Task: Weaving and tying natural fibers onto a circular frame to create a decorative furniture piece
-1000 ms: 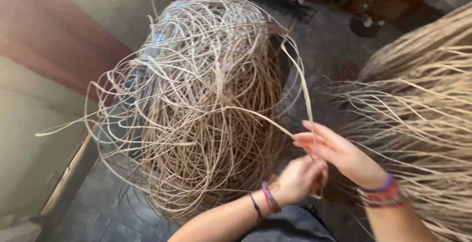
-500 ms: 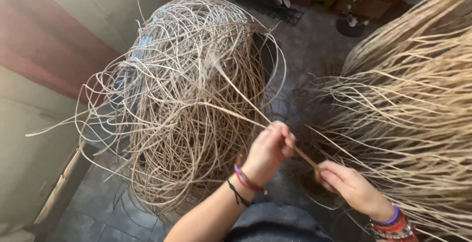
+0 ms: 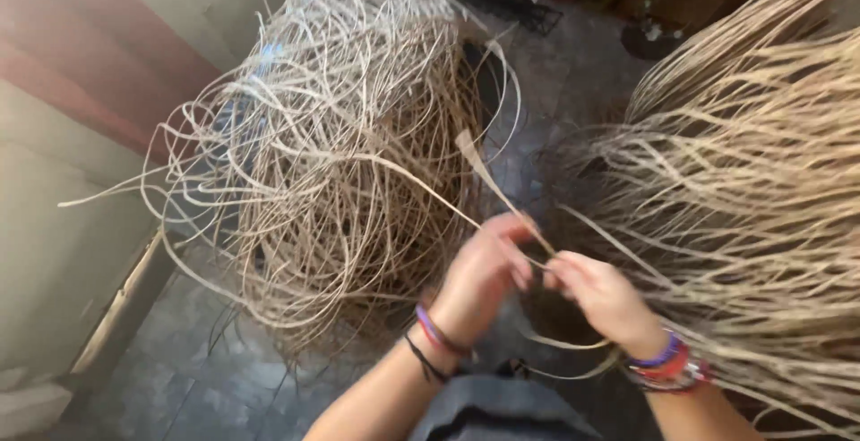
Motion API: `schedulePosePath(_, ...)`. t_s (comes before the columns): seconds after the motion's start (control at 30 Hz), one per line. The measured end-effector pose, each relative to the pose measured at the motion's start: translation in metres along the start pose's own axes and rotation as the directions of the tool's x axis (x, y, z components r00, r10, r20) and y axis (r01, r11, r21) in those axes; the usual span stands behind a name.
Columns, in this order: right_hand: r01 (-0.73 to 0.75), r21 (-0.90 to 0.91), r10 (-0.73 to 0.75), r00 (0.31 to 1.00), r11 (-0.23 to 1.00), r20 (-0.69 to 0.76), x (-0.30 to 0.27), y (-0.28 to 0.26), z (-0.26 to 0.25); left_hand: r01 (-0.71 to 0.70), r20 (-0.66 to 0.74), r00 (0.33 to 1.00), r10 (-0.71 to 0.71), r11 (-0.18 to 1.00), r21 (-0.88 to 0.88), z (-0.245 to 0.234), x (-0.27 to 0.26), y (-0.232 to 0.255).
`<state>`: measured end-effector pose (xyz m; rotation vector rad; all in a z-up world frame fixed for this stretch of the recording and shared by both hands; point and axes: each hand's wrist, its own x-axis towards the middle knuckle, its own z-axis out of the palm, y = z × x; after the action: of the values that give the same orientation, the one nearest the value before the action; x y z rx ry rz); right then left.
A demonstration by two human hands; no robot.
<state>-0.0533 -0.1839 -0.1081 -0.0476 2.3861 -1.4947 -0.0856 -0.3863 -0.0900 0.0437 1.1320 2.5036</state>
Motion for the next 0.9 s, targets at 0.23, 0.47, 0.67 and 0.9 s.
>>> schedulePosePath(0.23,-0.248,0.411,0.352,0.915,0.877,-0.198,-0.034,0.01,0.021,-0.088,-0.15,0.982,0.113,0.983,0.162,-0.029,0.006,0.026)
schedulePosePath(0.47,-0.144,0.017,0.14,0.922,0.989,-0.362,-0.038,-0.04,0.037,0.024,0.04,0.998,-0.038,0.949,0.315,-0.035,0.009,0.061)
schedulePosePath(0.67,-0.233,0.151,0.272,0.899,0.961,-0.343,-0.047,-0.058,0.055,0.111,0.153,0.973,-0.171,0.934,0.34,-0.048,0.021,0.061)
schedulePosePath(0.9,-0.288,0.228,0.341,0.909,0.93,-0.24,-0.074,-0.027,0.063,0.103,0.24,0.953,-0.184,0.944,0.314,-0.042,0.036,0.061)
